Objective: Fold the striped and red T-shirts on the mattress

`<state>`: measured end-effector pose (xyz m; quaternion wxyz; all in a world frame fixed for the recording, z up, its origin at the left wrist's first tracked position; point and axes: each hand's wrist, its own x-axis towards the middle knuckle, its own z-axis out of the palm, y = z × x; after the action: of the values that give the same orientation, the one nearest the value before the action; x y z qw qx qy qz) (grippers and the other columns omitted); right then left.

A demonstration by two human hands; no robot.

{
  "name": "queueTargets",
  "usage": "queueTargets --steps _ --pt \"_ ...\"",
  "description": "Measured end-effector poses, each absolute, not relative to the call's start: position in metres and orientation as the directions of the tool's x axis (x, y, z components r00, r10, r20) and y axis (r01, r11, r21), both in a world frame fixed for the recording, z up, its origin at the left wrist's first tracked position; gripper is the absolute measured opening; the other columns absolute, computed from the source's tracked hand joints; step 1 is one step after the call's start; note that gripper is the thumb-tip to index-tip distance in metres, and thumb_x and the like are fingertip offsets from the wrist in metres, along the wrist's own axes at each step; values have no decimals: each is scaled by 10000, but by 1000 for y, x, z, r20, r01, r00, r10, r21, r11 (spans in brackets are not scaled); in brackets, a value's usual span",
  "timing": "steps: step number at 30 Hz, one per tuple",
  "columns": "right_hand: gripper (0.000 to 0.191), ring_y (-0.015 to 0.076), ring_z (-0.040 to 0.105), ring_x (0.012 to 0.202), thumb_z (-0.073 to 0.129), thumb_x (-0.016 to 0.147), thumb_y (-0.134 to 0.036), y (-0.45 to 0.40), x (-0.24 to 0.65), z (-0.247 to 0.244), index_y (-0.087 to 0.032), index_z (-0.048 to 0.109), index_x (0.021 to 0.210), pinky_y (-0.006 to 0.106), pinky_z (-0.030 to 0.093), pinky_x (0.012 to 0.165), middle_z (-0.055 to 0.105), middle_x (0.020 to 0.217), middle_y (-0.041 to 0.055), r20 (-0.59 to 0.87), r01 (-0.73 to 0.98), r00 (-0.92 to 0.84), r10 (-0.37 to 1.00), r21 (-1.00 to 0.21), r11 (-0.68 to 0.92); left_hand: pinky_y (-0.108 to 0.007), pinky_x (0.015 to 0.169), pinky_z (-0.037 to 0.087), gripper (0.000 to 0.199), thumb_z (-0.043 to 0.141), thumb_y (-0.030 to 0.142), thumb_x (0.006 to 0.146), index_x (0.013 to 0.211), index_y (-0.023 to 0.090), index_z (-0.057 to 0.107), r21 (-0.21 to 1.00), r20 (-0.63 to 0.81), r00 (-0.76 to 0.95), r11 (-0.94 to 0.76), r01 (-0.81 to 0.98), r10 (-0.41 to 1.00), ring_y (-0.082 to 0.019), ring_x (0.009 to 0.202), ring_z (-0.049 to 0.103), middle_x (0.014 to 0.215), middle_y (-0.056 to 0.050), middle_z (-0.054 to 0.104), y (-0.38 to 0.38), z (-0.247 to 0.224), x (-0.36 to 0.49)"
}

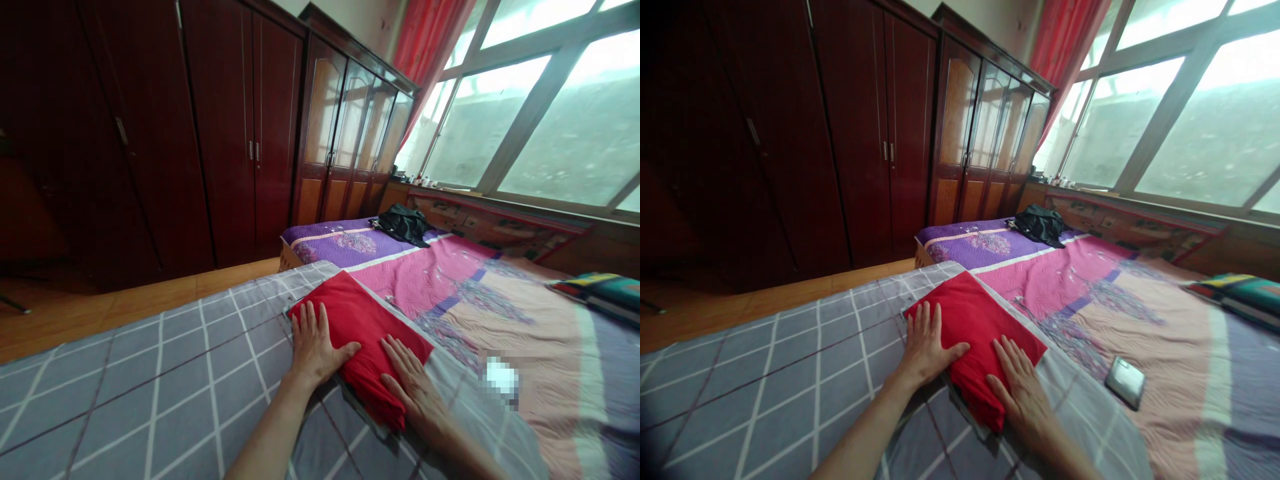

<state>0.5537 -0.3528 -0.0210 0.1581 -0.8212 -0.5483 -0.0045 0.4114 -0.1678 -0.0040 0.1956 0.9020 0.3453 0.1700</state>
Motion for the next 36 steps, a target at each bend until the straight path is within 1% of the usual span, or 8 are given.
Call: queueTargets --steps 4,14,17,20,23,28,33,36 --pt "717 269 193 1394 346 878 -597 -362 552 -8 -152 328 1441 491 192 1131 272 1503 118 161 847 508 846 -271 -457 -549 1109 41 1185 259 893 646 1477 62 109 476 170 702 -682 556 691 -360 1401 -43 1521 -239 17 -168 -4 412" --pt "900 350 95 1395 593 786 -480 -375 505 -25 -292 65 1490 586 223 1092 53 1548 48 221 939 297 929 -247 -241 -549 1109 51 1149 298 861 673 1477 60 118 447 171 706 -693 566 687 -364 1403 -23 1522 -228 32 -168 -5 411" --pt "730 314 177 1389 491 842 -537 -385 519 -5 -363 164 1471 555 260 1093 155 1534 -4 126 889 341 932 -366 -275 -551 1109 52 1143 295 858 679 1475 54 124 447 184 707 -699 558 683 -364 1403 -23 1521 -230 38 -168 -6 412" --pt "582 250 226 1386 286 926 -522 -361 536 26 -309 248 1466 492 263 1109 247 1516 8 183 836 437 881 -443 -323 -551 1108 53 1145 287 858 681 1472 46 129 445 184 702 -695 564 688 -363 1403 -22 1520 -230 43 -168 -6 413" --pt "616 234 199 1396 272 928 -522 -313 554 38 -201 304 1453 445 198 1133 253 1517 67 259 871 437 861 -361 -333 -549 1109 54 1155 286 865 675 1470 42 134 439 179 698 -691 574 693 -362 1404 -18 1519 -232 43 -169 -5 412" --pt "519 242 283 1364 323 935 -462 -263 589 12 -190 446 1360 420 213 1108 403 1444 78 151 897 427 892 -197 -396 -540 1113 57 1140 269 864 685 1472 52 131 428 180 705 -700 572 686 -348 1407 -12 1521 -229 44 -169 -6 412" --pt "512 286 488 1200 344 924 -482 -264 615 -1 -117 525 1234 409 330 1007 577 1244 172 187 813 578 795 -218 -540 -546 1111 54 1145 270 871 677 1475 64 121 445 193 700 -697 562 687 -351 1405 -23 1522 -228 33 -169 -7 411" --pt "450 272 597 1009 430 875 -533 -262 626 8 -153 622 1022 360 417 887 668 1022 138 182 795 599 780 -253 -551 -542 1113 54 1133 277 863 686 1476 66 122 460 201 700 -697 550 685 -345 1407 -27 1523 -226 32 -169 -7 410"
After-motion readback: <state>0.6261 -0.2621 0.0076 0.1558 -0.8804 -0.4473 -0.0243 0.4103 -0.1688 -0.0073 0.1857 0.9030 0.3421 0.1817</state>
